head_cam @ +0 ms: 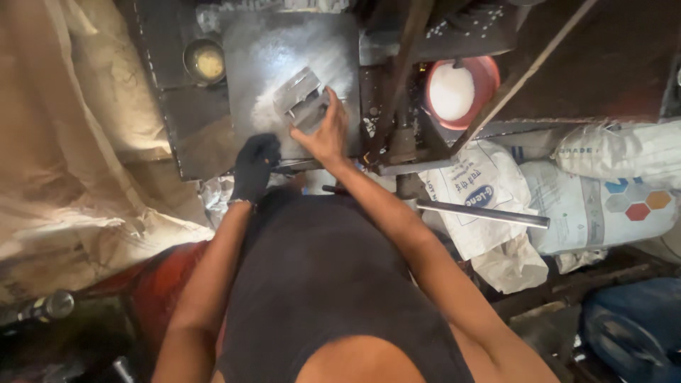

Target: The person repeatedly places a rectangular block into a machine hopper and turns a crank to process the material. The person wears a glove on the left hand and uses both hands to handle the block and operate the crank.

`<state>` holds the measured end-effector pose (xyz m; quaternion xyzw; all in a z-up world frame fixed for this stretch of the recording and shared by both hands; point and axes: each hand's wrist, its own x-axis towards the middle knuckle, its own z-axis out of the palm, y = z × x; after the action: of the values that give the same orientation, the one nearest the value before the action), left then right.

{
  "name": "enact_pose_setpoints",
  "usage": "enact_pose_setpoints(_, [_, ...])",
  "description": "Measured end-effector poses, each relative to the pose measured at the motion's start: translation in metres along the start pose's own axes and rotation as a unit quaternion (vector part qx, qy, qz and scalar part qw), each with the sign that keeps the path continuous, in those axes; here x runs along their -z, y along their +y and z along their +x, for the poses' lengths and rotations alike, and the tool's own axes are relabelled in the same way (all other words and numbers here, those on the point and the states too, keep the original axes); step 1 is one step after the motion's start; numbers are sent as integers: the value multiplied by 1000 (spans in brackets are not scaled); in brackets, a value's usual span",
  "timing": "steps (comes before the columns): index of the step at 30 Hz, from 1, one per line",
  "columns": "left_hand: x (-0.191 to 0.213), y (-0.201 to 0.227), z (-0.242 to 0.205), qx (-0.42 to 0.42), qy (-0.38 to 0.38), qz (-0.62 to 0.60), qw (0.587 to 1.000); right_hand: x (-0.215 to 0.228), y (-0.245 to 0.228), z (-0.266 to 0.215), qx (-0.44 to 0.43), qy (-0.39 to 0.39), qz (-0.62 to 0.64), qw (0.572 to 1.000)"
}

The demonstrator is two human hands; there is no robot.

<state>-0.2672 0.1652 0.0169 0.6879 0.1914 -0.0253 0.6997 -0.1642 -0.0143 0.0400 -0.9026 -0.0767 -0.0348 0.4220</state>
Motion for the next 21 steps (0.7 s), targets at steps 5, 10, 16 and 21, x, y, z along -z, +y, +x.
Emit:
enact_pose_setpoints(5, [-27, 38, -3, 14, -88, 131, 987, 34, -1, -18, -32, -73, 38, 996])
enact_pose_setpoints(10, [-87, 64, 8, -71, -69, 208, 973, 93, -15, -24, -78, -151, 214, 962])
enact_pose_setpoints(16, [-148, 82, 51, -7, -18, 196, 980, 193, -1, -35, 47, -21, 110, 993])
enact_pose_setpoints(21, [-186, 81, 113, -86, -54, 196, 975, 215, 40, -8, -7, 92, -51, 994])
